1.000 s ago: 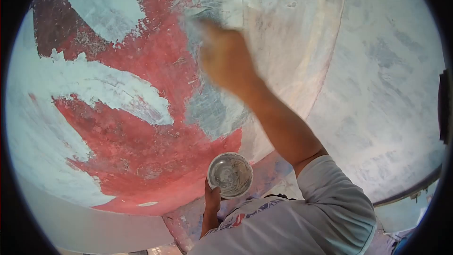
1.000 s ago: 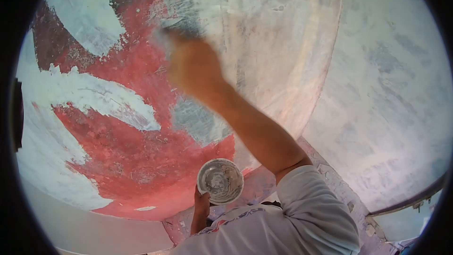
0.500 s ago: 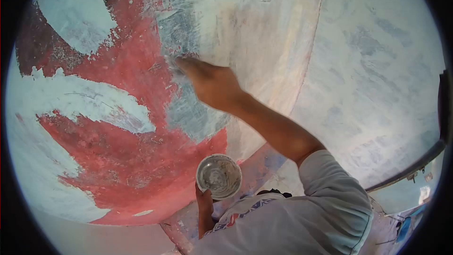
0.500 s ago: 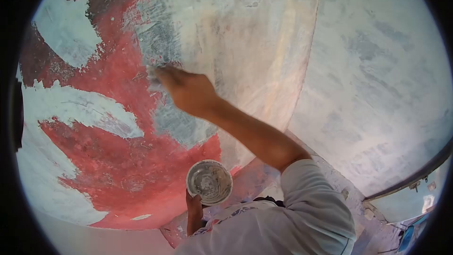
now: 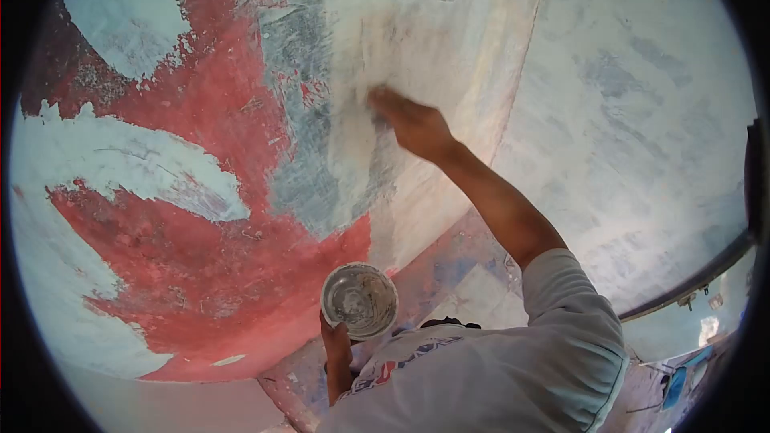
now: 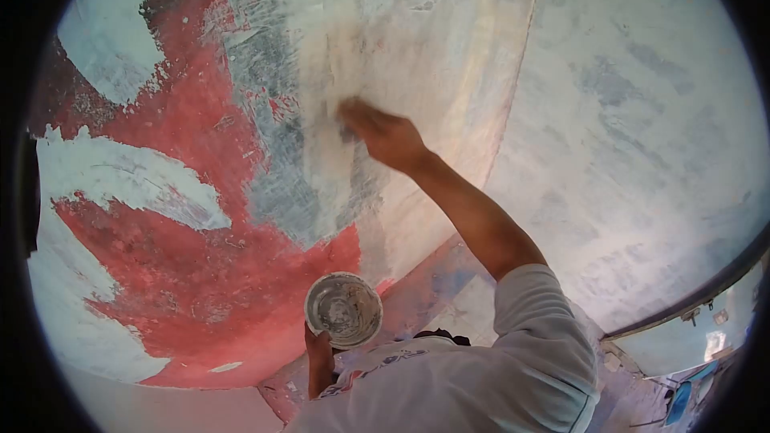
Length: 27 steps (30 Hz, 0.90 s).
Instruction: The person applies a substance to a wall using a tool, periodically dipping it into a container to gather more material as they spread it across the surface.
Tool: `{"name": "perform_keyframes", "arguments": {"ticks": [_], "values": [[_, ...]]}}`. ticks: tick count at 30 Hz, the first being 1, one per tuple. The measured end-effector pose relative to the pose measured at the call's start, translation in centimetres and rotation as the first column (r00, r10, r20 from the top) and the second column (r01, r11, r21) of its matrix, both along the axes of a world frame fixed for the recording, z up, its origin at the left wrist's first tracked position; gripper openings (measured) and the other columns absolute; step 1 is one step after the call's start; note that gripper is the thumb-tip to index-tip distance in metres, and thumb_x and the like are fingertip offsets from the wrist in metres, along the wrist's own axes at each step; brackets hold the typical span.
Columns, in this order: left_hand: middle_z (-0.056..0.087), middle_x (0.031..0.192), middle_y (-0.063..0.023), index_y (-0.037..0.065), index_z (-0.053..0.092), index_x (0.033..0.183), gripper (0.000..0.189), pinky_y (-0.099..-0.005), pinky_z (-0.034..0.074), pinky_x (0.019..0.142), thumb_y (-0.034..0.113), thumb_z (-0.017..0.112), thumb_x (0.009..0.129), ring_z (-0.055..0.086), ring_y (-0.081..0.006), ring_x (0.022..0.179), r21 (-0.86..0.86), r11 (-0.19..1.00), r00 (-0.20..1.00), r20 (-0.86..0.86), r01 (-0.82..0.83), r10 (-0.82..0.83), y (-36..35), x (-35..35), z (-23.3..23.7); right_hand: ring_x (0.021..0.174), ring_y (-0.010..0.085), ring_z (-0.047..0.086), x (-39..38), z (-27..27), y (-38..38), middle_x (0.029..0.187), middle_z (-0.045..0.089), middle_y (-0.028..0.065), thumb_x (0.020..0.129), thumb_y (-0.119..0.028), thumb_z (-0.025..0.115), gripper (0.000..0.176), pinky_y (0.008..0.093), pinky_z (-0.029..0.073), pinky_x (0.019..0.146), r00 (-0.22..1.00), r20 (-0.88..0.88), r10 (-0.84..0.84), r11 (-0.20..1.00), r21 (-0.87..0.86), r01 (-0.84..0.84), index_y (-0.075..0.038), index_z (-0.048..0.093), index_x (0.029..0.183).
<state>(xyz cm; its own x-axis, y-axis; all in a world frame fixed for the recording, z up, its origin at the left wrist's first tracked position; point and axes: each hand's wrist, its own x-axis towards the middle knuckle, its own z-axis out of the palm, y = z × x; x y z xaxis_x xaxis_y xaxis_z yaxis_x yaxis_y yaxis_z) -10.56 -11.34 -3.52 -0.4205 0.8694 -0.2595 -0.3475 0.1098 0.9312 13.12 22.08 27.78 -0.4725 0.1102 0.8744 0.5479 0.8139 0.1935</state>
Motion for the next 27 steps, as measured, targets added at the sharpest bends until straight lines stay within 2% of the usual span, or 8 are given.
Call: {"name": "perform_keyframes", "arguments": {"ticks": [2, 5, 11, 13, 17, 21, 25, 27], "values": [[0.053, 0.139, -0.0109, 0.002, 0.04, 0.15, 0.079, -0.0313, 0.043, 0.103, -0.012, 0.042, 0.073, 0.052, -0.0223, 0.126, 0.037, 0.999, 1.0, 0.018, 0.011, -0.012, 0.5, 0.0, 0.1, 0.12, 0.0244, 0.065, 1.5, -0.5, -0.4, 0.133, 0.066, 0.0079, 0.085, 0.005, 0.058, 0.053, 0.033, 0.057, 0.097, 0.981, 0.188, 0.044, 0.993, -0.117, -0.023, -0.014, 0.065, 0.133], [0.053, 0.141, -0.0114, 0.002, 0.039, 0.151, 0.08, -0.0314, 0.041, 0.105, -0.012, 0.042, 0.073, 0.052, -0.0224, 0.127, 0.077, 0.995, 0.996, -0.066, 0.063, -0.058, 1.0, 0.1, 1.2, 0.112, 0.0245, 0.069, 3.4, 6.6, -0.1, 0.135, 0.065, 0.0053, 0.088, 0.001, 0.053, 0.052, 0.0355, 0.06, 0.089, 0.997, 0.006, 0.074, 0.989, -0.13, -0.073, -0.018, 0.063, 0.135], [0.052, 0.142, -0.0112, 0.002, 0.038, 0.152, 0.081, -0.0301, 0.043, 0.103, -0.013, 0.042, 0.073, 0.052, -0.0224, 0.127, 0.065, 0.996, 0.992, -0.111, 0.063, -0.056, 1.6, 0.5, 0.9, 0.093, 0.0296, 0.072, 2.9, 20.8, 2.0, 0.119, 0.072, 0.0104, 0.083, 0.0, 0.059, 0.047, 0.0378, 0.061, 0.076, 0.984, -0.177, -0.02, 0.972, 0.228, 0.061, -0.016, 0.066, 0.128], [0.053, 0.141, -0.0105, 0.003, 0.038, 0.152, 0.08, -0.0295, 0.043, 0.101, -0.012, 0.043, 0.074, 0.052, -0.0221, 0.126, 0.045, 0.997, 0.995, -0.076, 0.061, -0.057, 1.2, 0.7, 0.7, 0.094, 0.0273, 0.072, 1.2, 21.0, 2.3, 0.12, 0.071, 0.0073, 0.083, -0.001, 0.06, 0.046, 0.0359, 0.061, 0.074, 0.966, -0.256, 0.046, 0.924, 0.378, 0.057, -0.018, 0.068, 0.125], [0.056, 0.137, -0.01, 0.004, 0.039, 0.151, 0.08, -0.0301, 0.044, 0.1, -0.012, 0.044, 0.073, 0.053, -0.0217, 0.125, 0.067, 0.998, 0.999, -0.04, 0.004, -0.001, 0.3, 1.1, 0.2, 0.118, 0.0217, 0.067, -1.5, 8.1, 1.5, 0.13, 0.069, 0.0049, 0.086, 0.002, 0.058, 0.044, 0.032, 0.06, 0.091, 0.998, -0.046, 0.053, 0.97, 0.239, -0.041, -0.018, 0.069, 0.124], [0.056, 0.137, -0.0097, 0.004, 0.04, 0.15, 0.08, -0.0308, 0.044, 0.1, -0.012, 0.044, 0.072, 0.054, -0.0219, 0.124, 0.027, 1.0, 1.0, 0.007, 0.007, -0.007, -0.4, -0.4, -1.2, 0.117, 0.0213, 0.068, -0.5, -2.1, -2.3, 0.128, 0.07, 0.0049, 0.087, -0.001, 0.063, 0.041, 0.0339, 0.059, 0.095, 0.983, 0.176, 0.048, 0.997, -0.071, -0.036, -0.016, 0.07, 0.125], [0.056, 0.137, -0.0093, 0.004, 0.04, 0.151, 0.08, -0.0306, 0.045, 0.099, -0.012, 0.044, 0.072, 0.054, -0.0209, 0.124, 0.042, 0.999, 0.998, -0.06, -0.012, 0.014, -0.2, -1.1, 0.4, 0.116, 0.021, 0.067, 1.5, 5.7, -0.9, 0.132, 0.067, 0.0027, 0.089, 0.001, 0.052, 0.051, 0.0332, 0.059, 0.089, 1.0, -0.028, 0.01, 1.0, -0.029, -0.011, -0.018, 0.063, 0.135], [0.056, 0.137, -0.0092, 0.003, 0.039, 0.151, 0.08, -0.0296, 0.045, 0.099, -0.013, 0.043, 0.073, 0.054, -0.0198, 0.124, 0.011, 1.0, 0.997, -0.082, -0.003, 0.004, 0.0, -1.3, 1.3, 0.09, 0.0317, 0.071, 2.0, 13.2, -0.1, 0.111, 0.073, 0.0101, 0.089, -0.007, 0.055, 0.045, 0.0415, 0.059, 0.074, 0.984, -0.175, -0.032, 0.999, 0.03, 0.038, -0.018, 0.064, 0.131]]}}
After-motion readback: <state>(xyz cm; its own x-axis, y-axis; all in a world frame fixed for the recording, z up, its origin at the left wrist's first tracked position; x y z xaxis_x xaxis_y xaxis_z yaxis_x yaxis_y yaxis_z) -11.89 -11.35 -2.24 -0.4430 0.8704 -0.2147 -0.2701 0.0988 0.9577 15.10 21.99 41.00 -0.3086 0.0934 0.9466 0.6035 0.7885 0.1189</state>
